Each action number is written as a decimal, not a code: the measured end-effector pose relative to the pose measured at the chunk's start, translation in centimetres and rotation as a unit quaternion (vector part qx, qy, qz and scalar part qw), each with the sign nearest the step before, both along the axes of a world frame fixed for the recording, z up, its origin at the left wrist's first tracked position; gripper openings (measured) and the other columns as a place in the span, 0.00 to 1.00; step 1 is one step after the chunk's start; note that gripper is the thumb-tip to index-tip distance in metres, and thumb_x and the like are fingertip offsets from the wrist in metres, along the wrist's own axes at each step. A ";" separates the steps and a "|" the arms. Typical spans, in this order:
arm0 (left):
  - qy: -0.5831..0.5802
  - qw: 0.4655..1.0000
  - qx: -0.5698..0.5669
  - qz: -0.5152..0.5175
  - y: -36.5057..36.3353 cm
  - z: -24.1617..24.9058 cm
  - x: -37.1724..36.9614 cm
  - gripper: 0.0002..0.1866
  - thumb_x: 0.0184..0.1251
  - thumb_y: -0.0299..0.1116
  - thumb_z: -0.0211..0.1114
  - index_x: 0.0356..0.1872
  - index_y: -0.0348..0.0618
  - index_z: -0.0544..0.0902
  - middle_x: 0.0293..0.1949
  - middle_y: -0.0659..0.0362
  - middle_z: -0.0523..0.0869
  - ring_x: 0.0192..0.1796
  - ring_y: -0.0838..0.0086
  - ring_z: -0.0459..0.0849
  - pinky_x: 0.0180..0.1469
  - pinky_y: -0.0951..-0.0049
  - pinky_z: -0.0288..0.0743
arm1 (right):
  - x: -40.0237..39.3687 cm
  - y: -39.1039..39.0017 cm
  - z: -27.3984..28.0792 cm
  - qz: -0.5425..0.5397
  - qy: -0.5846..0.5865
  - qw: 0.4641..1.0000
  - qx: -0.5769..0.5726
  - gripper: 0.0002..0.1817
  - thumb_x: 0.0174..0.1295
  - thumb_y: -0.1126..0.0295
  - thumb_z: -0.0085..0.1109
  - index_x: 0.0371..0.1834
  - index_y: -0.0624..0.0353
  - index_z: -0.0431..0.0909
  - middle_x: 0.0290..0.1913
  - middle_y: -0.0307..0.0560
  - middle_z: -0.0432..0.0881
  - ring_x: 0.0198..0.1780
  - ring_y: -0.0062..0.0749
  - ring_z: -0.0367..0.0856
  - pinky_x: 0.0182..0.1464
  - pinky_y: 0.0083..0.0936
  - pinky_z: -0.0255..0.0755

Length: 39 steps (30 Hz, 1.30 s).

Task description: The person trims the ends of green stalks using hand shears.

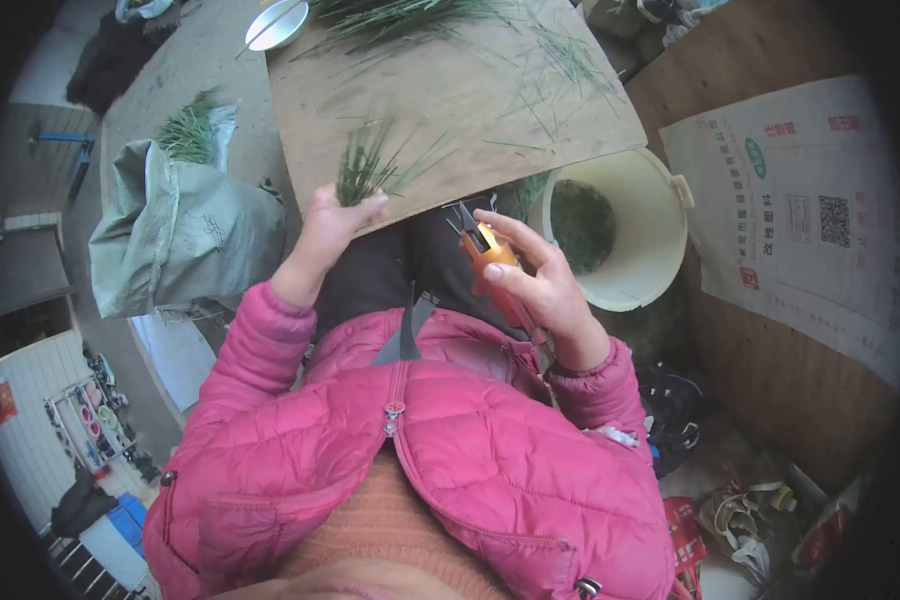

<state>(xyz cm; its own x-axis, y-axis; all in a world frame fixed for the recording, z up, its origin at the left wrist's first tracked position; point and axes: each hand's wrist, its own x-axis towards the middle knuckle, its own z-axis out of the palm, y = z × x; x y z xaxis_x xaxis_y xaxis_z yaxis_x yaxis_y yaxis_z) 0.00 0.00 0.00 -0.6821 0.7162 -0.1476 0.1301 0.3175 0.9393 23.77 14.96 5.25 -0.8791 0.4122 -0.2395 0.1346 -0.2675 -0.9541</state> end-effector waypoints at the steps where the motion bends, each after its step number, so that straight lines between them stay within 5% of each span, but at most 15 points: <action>1: -0.092 0.996 0.007 -0.001 -0.6 1.4 0.9 0.06 0.55 0.30 0.71 0.27 0.44 0.81 0.22 0.66 0.76 0.26 0.82 0.73 0.29 0.80 0.68 | 0.0 0.0 -0.3 0.015 0.005 1.000 0.023 0.35 0.59 0.59 0.64 0.67 0.61 0.67 0.52 0.60 0.79 0.47 0.37 0.80 0.38 0.29 0.82; 3: -0.224 0.974 0.018 -0.001 -1.6 3.9 2.3 0.06 0.57 0.30 0.71 0.29 0.40 0.82 0.17 0.62 0.78 0.21 0.82 0.75 0.24 0.85 0.68 | -0.4 -0.2 -0.8 0.037 0.016 0.998 0.057 0.34 0.59 0.60 0.64 0.68 0.62 0.66 0.54 0.61 0.79 0.50 0.38 0.81 0.42 0.30 0.82; 6: -0.222 0.975 0.025 -0.013 -2.4 5.1 3.7 0.08 0.56 0.32 0.72 0.31 0.43 0.82 0.17 0.62 0.78 0.20 0.83 0.75 0.23 0.86 0.66 | -0.8 -0.5 -0.5 0.053 0.036 0.995 0.081 0.34 0.60 0.60 0.64 0.67 0.62 0.66 0.53 0.57 0.77 0.56 0.43 0.80 0.40 0.28 0.83; 9: -0.232 0.971 0.049 0.010 -2.7 5.6 4.7 0.11 0.55 0.30 0.73 0.38 0.40 0.83 0.19 0.63 0.78 0.20 0.83 0.75 0.22 0.86 0.65 | -0.9 -0.7 0.4 0.060 0.019 0.991 0.115 0.34 0.59 0.58 0.64 0.67 0.61 0.68 0.56 0.51 0.77 0.54 0.35 0.80 0.44 0.25 0.81; 12: -0.232 0.971 0.051 0.012 -2.9 6.3 5.1 0.13 0.57 0.29 0.72 0.43 0.39 0.83 0.20 0.64 0.78 0.21 0.83 0.74 0.23 0.86 0.66 | -1.0 -0.8 1.5 0.071 -0.012 0.989 0.129 0.34 0.60 0.53 0.63 0.67 0.59 0.70 0.61 0.48 0.76 0.59 0.31 0.74 0.60 0.27 0.66; 15: -0.207 0.977 0.050 -0.004 -3.1 6.5 5.1 0.12 0.58 0.31 0.72 0.41 0.39 0.85 0.19 0.63 0.78 0.22 0.84 0.73 0.24 0.86 0.67 | -0.8 -0.8 1.3 0.067 -0.003 0.989 0.134 0.34 0.59 0.56 0.64 0.67 0.60 0.70 0.60 0.48 0.75 0.56 0.30 0.76 0.54 0.24 0.72; 24: -0.203 0.977 0.054 -0.025 -3.7 6.6 4.6 0.09 0.57 0.28 0.73 0.38 0.40 0.87 0.26 0.62 0.84 0.23 0.83 0.74 0.27 0.85 0.68 | -0.6 -0.4 1.0 0.065 0.020 0.987 0.146 0.32 0.62 0.53 0.64 0.66 0.59 0.71 0.59 0.48 0.78 0.56 0.29 0.75 0.61 0.26 0.65; 33: -0.222 0.974 0.027 -0.025 -4.2 7.1 4.2 0.08 0.55 0.28 0.73 0.36 0.41 0.85 0.34 0.61 0.88 0.25 0.82 0.76 0.27 0.85 0.72 | -0.3 -0.1 0.3 0.053 0.027 0.990 0.130 0.31 0.62 0.58 0.65 0.66 0.60 0.71 0.52 0.49 0.81 0.52 0.29 0.78 0.55 0.23 0.69; 36: -0.225 0.974 0.032 -0.017 -4.5 7.5 3.9 0.07 0.55 0.27 0.73 0.35 0.41 0.86 0.28 0.63 0.85 0.22 0.83 0.75 0.26 0.87 0.69 | 0.1 0.4 -0.2 0.037 0.035 0.994 0.092 0.33 0.60 0.59 0.63 0.67 0.62 0.67 0.50 0.53 0.79 0.42 0.32 0.80 0.39 0.27 0.81; 39: -0.235 0.971 0.040 -0.005 -4.8 7.7 3.7 0.07 0.54 0.24 0.73 0.35 0.38 0.86 0.31 0.60 0.87 0.22 0.83 0.75 0.28 0.85 0.72 | 0.4 0.5 0.8 0.016 -0.006 1.000 -0.018 0.34 0.60 0.60 0.63 0.68 0.63 0.65 0.54 0.56 0.77 0.55 0.42 0.79 0.36 0.29 0.84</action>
